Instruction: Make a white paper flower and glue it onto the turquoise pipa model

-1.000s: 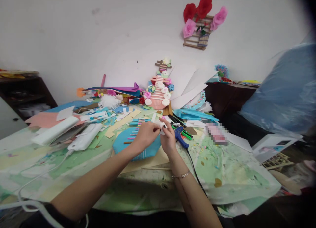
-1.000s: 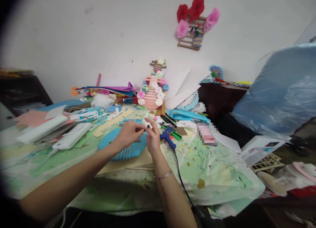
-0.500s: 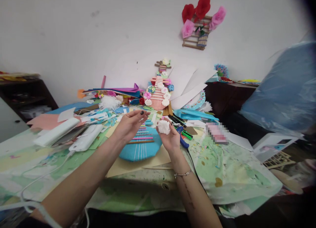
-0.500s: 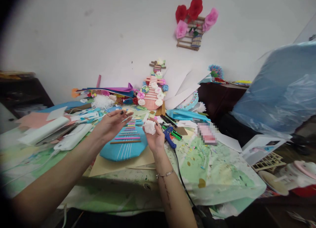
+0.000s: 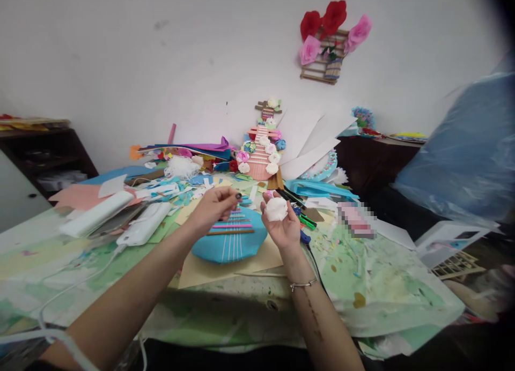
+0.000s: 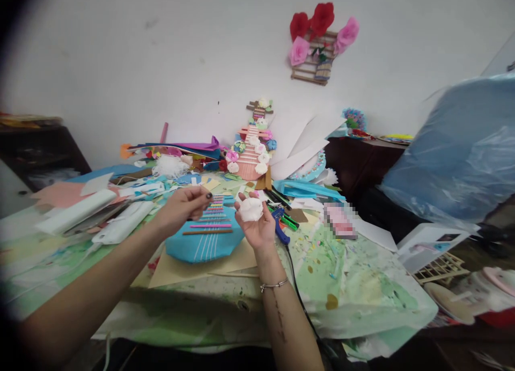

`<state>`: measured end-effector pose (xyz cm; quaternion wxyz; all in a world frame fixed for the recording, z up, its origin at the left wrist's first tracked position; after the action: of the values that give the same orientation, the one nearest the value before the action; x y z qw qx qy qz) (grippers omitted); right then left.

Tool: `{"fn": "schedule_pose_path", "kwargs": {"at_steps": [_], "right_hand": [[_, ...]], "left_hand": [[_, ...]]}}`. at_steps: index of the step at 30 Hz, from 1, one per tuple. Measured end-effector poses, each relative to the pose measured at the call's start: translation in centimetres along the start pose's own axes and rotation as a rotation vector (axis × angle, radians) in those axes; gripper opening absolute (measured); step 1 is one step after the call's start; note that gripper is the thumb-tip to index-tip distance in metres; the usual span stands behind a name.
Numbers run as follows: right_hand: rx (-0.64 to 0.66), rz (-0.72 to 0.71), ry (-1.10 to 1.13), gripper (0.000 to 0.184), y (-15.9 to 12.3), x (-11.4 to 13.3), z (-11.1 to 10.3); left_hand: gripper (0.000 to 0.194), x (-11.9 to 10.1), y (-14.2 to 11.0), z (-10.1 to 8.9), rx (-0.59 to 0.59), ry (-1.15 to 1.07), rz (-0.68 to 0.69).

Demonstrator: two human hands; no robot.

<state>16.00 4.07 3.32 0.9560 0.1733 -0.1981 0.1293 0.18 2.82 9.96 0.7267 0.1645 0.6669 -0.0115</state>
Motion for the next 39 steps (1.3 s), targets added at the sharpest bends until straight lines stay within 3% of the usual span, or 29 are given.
{"fn": "schedule_pose_path", "kwargs": {"at_steps": [4, 7, 14, 22, 27, 34, 36, 39], "right_hand": [[0.045, 0.031, -0.068, 0.036, -0.1, -0.3, 0.2], [0.067, 0.044, -0.103, 0.035, -0.2, -0.5, 0.4], [0.094, 0.074, -0.115, 0.029, -0.4, -1.2, 1.0], [0.064, 0.08, -0.156, 0.031, -0.4, -1.4, 1.0], [0.075, 0.036, -0.121, 0.035, -0.4, -0.8, 1.0], [-0.017, -0.009, -0.064, 0.038, -0.1, -0.1, 0.0], [-0.047, -0.043, -0.045, 0.037, 0.0, 0.3, -0.3], [-0.042, -0.089, -0.027, 0.037, 0.0, 0.8, -0.2]], "left_hand": [[0.016, 1.3, 0.6, 1.0, -0.043, 0.314, 0.039], [0.014, 1.3, 0.9, 1.3, -0.077, 0.339, 0.04], [0.031, 2.7, 1.6, 2.4, 0.043, 0.229, -0.12], [0.018, 3.7, 1.5, 3.0, 0.022, -0.151, -0.247], [0.004, 4.0, 1.3, 0.9, -0.069, -0.351, -0.26], [0.008, 3.1, -1.0, -3.5, -0.148, -0.439, -0.203], [0.01, 2.8, -2.6, -4.9, -0.156, -0.393, -0.187], [0.01, 2.1, -5.5, -7.6, -0.167, -0.014, -0.168]]}}
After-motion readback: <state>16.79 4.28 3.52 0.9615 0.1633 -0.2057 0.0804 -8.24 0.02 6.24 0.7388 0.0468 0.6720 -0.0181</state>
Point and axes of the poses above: each hand's wrist, its own y-axis towards the middle knuckle, its own z-axis out of the palm, x = y × z, the point moved 7 cm from there along y, towards the middle knuckle, and after that the axes turned 4 degrees about y, right-handed, at the moved point
